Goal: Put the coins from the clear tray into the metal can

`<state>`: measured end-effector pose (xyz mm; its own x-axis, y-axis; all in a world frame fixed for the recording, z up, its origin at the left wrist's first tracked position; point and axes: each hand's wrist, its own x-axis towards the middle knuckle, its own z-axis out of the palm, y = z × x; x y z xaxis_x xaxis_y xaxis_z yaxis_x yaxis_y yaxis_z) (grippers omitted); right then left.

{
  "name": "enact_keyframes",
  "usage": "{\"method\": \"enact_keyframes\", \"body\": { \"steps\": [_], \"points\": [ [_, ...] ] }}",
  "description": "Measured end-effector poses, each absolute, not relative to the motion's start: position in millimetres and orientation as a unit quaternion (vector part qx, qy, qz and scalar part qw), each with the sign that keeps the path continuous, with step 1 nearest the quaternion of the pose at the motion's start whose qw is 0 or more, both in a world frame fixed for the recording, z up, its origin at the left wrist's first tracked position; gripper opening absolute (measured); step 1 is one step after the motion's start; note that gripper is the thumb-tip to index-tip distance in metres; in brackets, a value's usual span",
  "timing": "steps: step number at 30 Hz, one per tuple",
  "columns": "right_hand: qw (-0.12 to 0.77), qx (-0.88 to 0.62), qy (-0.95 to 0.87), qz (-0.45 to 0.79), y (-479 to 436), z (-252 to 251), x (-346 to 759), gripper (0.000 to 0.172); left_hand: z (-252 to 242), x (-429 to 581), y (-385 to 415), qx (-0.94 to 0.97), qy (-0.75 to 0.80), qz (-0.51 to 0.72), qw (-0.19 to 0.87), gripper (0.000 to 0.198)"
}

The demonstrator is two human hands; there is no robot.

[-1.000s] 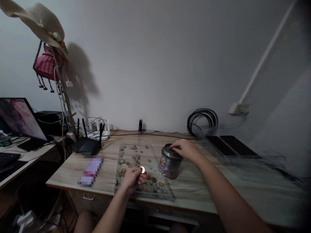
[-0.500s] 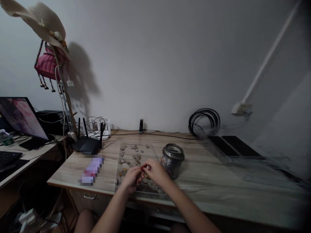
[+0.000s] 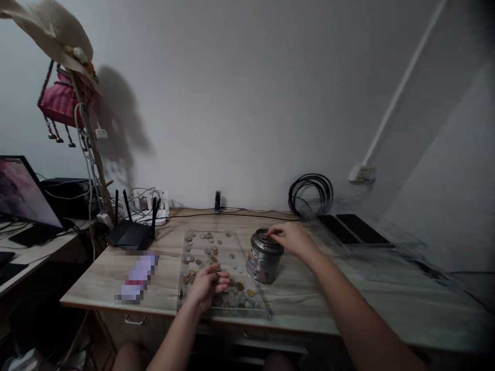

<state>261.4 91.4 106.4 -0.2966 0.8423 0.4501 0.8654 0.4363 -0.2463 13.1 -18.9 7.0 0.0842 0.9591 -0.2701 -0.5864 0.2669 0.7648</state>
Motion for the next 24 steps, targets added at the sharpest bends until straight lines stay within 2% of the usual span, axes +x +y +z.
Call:
{"method": "enact_keyframes", "body": {
  "steps": [5,7,11,13,16,18,21,24],
  "points": [
    [0.240,-0.537,-0.807,-0.044,96.8,98.7,255.9,0.019,7.2,12.5,-19.2,0.265,0.402,0.549,0.683,0.020],
    [0.245,-0.538,-0.805,-0.047,93.3,100.6,253.4,0.017,3.8,12.1,-16.9,0.295,0.414,0.546,0.666,0.022],
    [0.388,-0.494,-0.774,-0.082,64.0,98.0,225.4,0.021,-2.2,11.7,-13.8,0.354,0.411,0.540,0.644,0.040],
    [0.406,-0.459,-0.790,0.007,45.2,85.4,198.0,0.023,-2.2,12.0,-14.2,0.364,0.405,0.535,0.646,0.043],
    [0.345,-0.407,-0.825,0.188,27.5,55.0,155.2,0.022,1.2,12.5,-16.7,0.364,0.406,0.530,0.649,0.038],
    [0.327,-0.386,-0.824,0.253,24.4,37.2,135.5,0.020,3.7,12.5,-18.7,0.351,0.405,0.534,0.654,0.034],
    [0.339,-0.380,-0.815,0.278,26.8,31.7,129.2,0.014,4.7,11.8,-20.5,0.340,0.399,0.534,0.663,0.029],
    [0.394,-0.407,-0.799,0.200,34.9,56.1,152.8,0.016,2.4,10.7,-19.4,0.323,0.393,0.531,0.678,0.033]
  ]
}}
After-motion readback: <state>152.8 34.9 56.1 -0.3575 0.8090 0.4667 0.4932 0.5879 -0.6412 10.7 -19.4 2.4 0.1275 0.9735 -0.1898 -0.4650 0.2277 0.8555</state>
